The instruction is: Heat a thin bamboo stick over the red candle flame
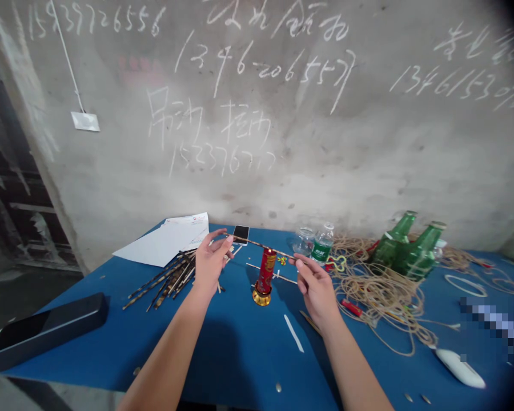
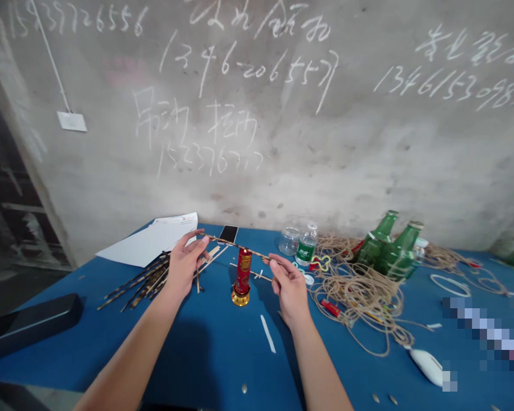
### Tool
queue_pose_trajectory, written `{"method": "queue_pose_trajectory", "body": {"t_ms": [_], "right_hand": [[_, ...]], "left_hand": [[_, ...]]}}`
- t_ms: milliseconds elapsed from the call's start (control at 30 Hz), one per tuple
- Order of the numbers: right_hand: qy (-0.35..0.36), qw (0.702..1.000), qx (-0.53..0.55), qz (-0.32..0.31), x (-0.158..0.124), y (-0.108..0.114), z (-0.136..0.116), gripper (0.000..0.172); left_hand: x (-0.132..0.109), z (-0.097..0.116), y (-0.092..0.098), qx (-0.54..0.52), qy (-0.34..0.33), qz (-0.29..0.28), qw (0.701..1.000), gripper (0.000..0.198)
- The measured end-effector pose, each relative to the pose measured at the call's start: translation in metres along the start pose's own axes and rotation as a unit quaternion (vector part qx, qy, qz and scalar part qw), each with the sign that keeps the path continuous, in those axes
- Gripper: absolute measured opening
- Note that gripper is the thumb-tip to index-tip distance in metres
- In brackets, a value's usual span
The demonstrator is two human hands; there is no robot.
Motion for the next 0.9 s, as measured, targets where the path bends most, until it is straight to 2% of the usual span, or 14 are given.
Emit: {"method": "queue_pose_trajectory", "body": {"t_ms": [167, 400, 900], "right_hand": [[-0.004, 1.000, -0.010, -0.021, -0.002, -0.005, 0.001, 0.039], [-0.001, 0.999, -0.017, -0.042, -0.006, -0.008, 0.002, 0.039], [0.002, 1.000, -0.025, -0.002, -0.007, -0.006, -0.002, 0.042]], "left_hand": [[-0.001, 0.001, 0.001, -0.012, -0.005, 0.013, 1.000, 0.057], [0.006, 0.000, 0.011, -0.027, -0.009, 0.034, 0.999, 0.053], [0.018, 0.002, 0.033, -0.034, -0.006, 0.067, 0.997, 0.059]]}}
Point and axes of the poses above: each hand's wrist, its own x-axis towards the middle knuckle, its own y-axis out of the back of the hand, z = x × y, the point moved 7 cm from there along x, towards the middle knuckle, and after that the axes turned 2 degrees about z, right-handed, at the moved point
